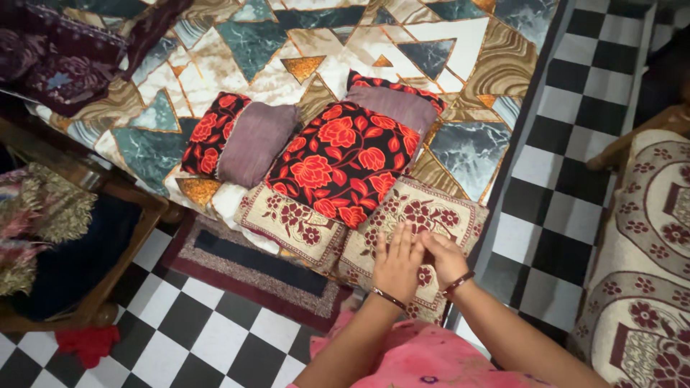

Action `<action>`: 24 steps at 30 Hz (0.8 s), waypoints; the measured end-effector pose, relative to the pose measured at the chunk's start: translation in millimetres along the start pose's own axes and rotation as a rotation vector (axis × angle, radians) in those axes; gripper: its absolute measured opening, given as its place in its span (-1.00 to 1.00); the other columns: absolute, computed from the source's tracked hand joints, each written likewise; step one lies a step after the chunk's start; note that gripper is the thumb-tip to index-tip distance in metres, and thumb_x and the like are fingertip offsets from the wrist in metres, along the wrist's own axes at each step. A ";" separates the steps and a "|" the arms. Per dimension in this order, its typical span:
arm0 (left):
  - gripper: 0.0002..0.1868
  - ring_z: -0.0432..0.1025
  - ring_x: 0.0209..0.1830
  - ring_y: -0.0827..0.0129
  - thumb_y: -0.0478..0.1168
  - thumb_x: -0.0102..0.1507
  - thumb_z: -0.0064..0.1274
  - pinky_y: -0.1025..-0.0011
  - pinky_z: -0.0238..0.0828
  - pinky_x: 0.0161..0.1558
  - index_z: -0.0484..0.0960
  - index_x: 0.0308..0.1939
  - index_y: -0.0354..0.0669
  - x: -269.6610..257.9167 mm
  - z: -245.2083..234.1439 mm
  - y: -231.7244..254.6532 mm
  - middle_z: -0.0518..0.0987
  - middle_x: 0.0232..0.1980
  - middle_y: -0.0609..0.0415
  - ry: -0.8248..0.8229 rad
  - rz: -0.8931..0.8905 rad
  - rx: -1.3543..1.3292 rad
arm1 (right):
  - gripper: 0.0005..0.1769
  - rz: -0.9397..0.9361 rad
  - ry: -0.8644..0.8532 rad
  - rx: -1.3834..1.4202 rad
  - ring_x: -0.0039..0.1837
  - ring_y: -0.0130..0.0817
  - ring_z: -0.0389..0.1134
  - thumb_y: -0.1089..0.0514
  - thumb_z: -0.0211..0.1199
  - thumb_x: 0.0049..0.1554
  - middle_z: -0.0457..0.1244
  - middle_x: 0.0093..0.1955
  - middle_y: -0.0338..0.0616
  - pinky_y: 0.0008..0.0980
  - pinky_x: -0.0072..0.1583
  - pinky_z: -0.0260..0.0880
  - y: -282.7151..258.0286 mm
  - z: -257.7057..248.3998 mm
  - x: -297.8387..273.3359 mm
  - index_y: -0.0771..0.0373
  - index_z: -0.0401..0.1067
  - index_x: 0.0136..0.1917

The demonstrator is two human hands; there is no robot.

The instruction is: The person picks up several decorative pillows from a bed and places them onto a nearby sofa. They handle the pillows one by one, arranging them in a row on the sofa seat.

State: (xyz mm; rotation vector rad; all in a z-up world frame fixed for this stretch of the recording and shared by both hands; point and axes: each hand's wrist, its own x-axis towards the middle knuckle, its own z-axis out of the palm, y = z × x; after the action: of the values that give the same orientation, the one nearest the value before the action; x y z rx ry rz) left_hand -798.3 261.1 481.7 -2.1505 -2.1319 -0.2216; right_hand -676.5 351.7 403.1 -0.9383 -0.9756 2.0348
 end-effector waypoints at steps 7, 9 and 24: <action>-0.25 -0.10 0.60 0.00 -0.07 0.19 0.04 -0.30 -0.36 0.45 0.23 0.48 0.03 38.2 30.0 -21.8 0.03 0.60 -0.23 -0.140 -0.076 -0.219 | -0.55 0.144 0.206 -0.036 -0.17 -0.30 0.36 -0.13 -0.03 0.36 0.37 -0.19 -0.14 -0.25 -0.04 0.38 -28.4 -1.8 8.4 0.25 0.47 -0.02; -0.10 -0.10 0.61 -0.05 0.02 0.16 0.17 -0.22 -0.26 0.44 0.15 0.51 -0.09 41.8 64.3 -44.8 0.03 0.59 -0.26 -0.058 -0.439 -0.398 | -0.46 0.191 0.306 -0.083 -0.15 -0.29 0.37 -0.18 -0.13 0.37 0.39 -0.17 -0.09 -0.25 -0.04 0.35 -36.0 -2.3 10.5 0.26 0.48 0.01; -0.51 0.35 -0.21 0.21 -0.20 0.05 0.19 0.33 0.28 -0.26 0.37 -0.01 -0.24 137.5 135.4 -198.9 0.43 -0.09 -0.05 0.255 -1.312 -2.099 | -0.28 0.229 0.336 -0.172 -0.05 -0.20 0.39 -0.29 -0.36 0.39 0.37 -0.13 -0.03 -0.19 0.05 0.39 -39.8 17.0 43.1 0.31 0.42 0.03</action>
State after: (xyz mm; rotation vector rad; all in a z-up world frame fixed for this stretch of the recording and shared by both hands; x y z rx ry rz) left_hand -992.3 422.6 367.3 0.4350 -2.5415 -3.3491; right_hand -701.8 400.0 430.8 -1.4883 -0.8992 1.9073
